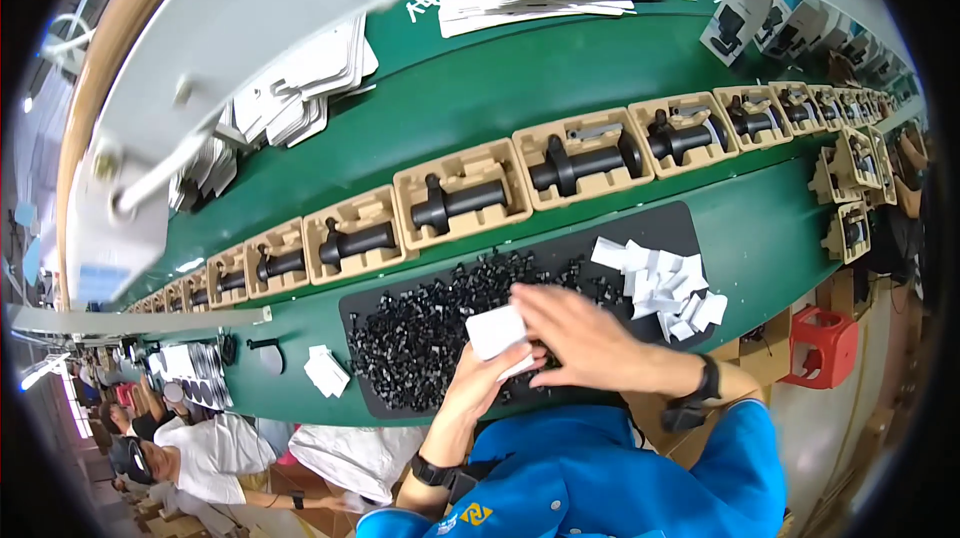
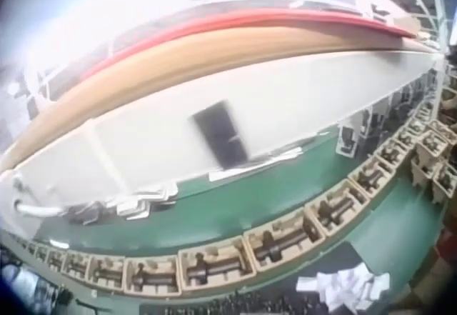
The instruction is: The person fastens a waist belt and then repeatedly picks up white paper slips, folds them, and tucks them into black components sitting in trays on an assembly line.
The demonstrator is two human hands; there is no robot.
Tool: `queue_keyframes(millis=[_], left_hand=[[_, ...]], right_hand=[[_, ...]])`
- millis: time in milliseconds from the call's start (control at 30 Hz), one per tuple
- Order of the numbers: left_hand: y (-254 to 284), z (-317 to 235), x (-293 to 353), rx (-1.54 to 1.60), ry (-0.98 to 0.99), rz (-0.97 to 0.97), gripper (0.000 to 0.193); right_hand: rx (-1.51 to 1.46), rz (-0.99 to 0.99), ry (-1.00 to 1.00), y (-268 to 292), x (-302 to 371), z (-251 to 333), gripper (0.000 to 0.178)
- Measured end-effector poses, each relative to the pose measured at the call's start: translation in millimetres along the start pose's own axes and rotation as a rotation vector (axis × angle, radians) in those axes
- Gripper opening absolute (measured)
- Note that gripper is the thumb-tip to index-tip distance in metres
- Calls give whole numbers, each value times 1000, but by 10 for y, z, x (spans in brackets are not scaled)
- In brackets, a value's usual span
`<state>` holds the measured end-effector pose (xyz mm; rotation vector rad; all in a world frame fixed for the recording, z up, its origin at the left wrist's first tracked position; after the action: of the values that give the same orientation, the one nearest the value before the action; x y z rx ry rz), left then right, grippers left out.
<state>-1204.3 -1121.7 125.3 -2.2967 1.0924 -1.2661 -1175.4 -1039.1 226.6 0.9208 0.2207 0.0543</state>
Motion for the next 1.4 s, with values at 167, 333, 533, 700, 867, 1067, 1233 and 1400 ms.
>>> queue_keyframes(millis=[167,333,533,700,867,1067,1233,1400], left_hand=[[4,-19,286,-114,-86,22,41],[25,104,548,-97,-25,63,37],[246,210,798,-31,8,50,36],[228,452,1060,-220,128,220,26],[409,634,1264,-389,380,367,45],[497,690,1180,-629,212,393,68],[1019,434,1060,-552,85,94,67],[1301,106,1076,-366,-28,-9,67]], right_hand=[[-61,-126,-16,-123,-8,355,87],[-32,-243,-85,-105,62,570,76],[250,-274,72,-248,179,938,59],[-170,-186,88,-312,142,875,19],[-849,412,-303,-822,171,1041,21],[-549,700,16,-1449,294,1266,43],[-937,236,-435,-1360,-133,61,26],[409,99,-98,-1794,-148,-716,34]])
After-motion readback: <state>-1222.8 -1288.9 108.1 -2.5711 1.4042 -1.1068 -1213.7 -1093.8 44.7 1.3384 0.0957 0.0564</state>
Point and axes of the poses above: each hand's wrist, its own x-axis away from the middle knuckle, its own y-axis out of the back of the hand, z = x × y, the point moved 10 cm from there along -x, towards the middle knuckle, and after that the axes turned 4 degrees about y, right-handed, at the moved point
